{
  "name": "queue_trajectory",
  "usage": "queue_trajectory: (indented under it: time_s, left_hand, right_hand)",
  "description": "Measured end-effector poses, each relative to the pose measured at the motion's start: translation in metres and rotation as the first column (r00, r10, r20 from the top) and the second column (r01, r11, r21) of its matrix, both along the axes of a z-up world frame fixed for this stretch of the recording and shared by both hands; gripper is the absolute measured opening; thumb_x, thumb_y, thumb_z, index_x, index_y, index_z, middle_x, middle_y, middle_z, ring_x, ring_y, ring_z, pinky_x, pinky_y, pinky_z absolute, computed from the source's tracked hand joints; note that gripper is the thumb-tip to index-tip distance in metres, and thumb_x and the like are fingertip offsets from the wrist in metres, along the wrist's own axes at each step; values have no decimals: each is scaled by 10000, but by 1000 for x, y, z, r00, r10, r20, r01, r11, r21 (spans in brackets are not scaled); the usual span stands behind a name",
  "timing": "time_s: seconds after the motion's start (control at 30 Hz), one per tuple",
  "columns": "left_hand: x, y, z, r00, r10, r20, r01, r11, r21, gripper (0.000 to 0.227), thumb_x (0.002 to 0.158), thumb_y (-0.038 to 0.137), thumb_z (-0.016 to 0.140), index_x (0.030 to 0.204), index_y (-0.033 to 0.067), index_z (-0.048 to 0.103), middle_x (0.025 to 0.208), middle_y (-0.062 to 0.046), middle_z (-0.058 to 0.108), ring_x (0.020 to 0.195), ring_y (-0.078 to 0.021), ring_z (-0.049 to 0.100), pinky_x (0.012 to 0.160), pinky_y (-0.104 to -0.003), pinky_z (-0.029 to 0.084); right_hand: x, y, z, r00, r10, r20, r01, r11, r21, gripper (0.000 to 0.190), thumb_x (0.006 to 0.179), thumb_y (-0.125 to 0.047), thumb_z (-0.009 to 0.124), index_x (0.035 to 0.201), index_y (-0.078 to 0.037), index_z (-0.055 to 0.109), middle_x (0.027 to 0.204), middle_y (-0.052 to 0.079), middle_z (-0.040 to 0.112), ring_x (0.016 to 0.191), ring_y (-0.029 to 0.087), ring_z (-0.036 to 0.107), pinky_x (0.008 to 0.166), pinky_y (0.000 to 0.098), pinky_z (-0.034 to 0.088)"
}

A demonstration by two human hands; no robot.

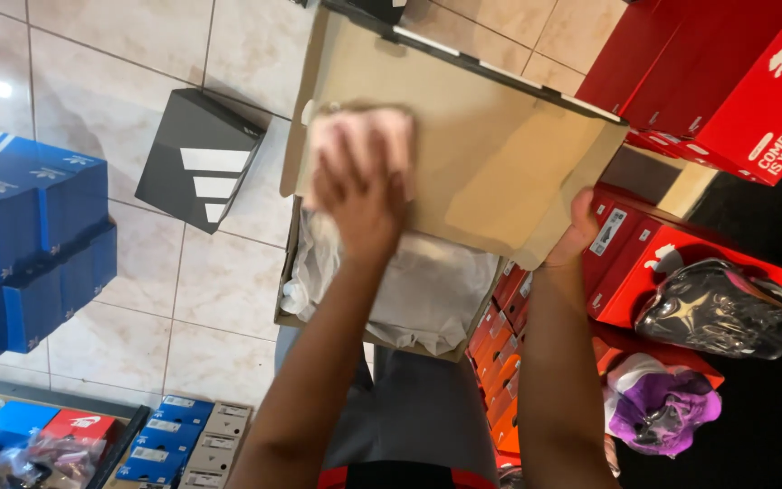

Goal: The person wipes the exterior and interior of black Adidas shoe boxes with a cloth, opening and closing each box, then stacks them on the floor.

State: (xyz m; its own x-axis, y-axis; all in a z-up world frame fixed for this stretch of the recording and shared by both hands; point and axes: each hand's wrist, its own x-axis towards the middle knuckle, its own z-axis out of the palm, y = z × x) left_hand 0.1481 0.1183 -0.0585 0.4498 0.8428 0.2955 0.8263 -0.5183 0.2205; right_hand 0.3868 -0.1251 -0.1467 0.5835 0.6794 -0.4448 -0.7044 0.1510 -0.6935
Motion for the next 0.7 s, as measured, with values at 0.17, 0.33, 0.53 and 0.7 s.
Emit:
queue_trajectory:
  time_s: [0.17,0.33,0.53,0.7]
  left_hand:
    - [77,-7,46,957,-276,-89,244,933,-266,615,1127,477,524,1620,206,276,1677,-156,176,1555,-426,205,1267,-617,190]
    - [93,-23,69,890,-455,35,455,890,-5,494,1026,429,677,1484,280,566,1559,-51,436,1344,-305,549,1054,-461,515]
    - [28,56,43,968,-225,109,248,921,-300,194,916,254,609,1012,97,671,1022,-149,654,995,-392,559,940,-534,403]
    - [51,25,38,943,-333,-12,317,907,-276,558,1076,393,525,1552,137,389,1611,-171,350,1410,-418,432,1091,-536,414]
  right_hand:
    - [-12,32,47,977,42,-210,12,967,253,569,1066,-377,552,1511,-26,508,1340,152,668,1093,272,680,996,408,528]
    - [-23,32,50,927,66,-370,26,971,239,695,1062,-432,469,1614,-33,333,1500,223,530,1309,355,582,1141,493,453]
    - [-22,28,64,987,6,-163,29,977,213,634,1036,-392,603,1521,0,487,1366,160,652,1108,267,668,1020,392,512]
    - [-26,41,69,994,-37,-102,27,994,-102,613,1005,-455,577,1426,-10,559,1169,148,702,901,246,678,810,372,553]
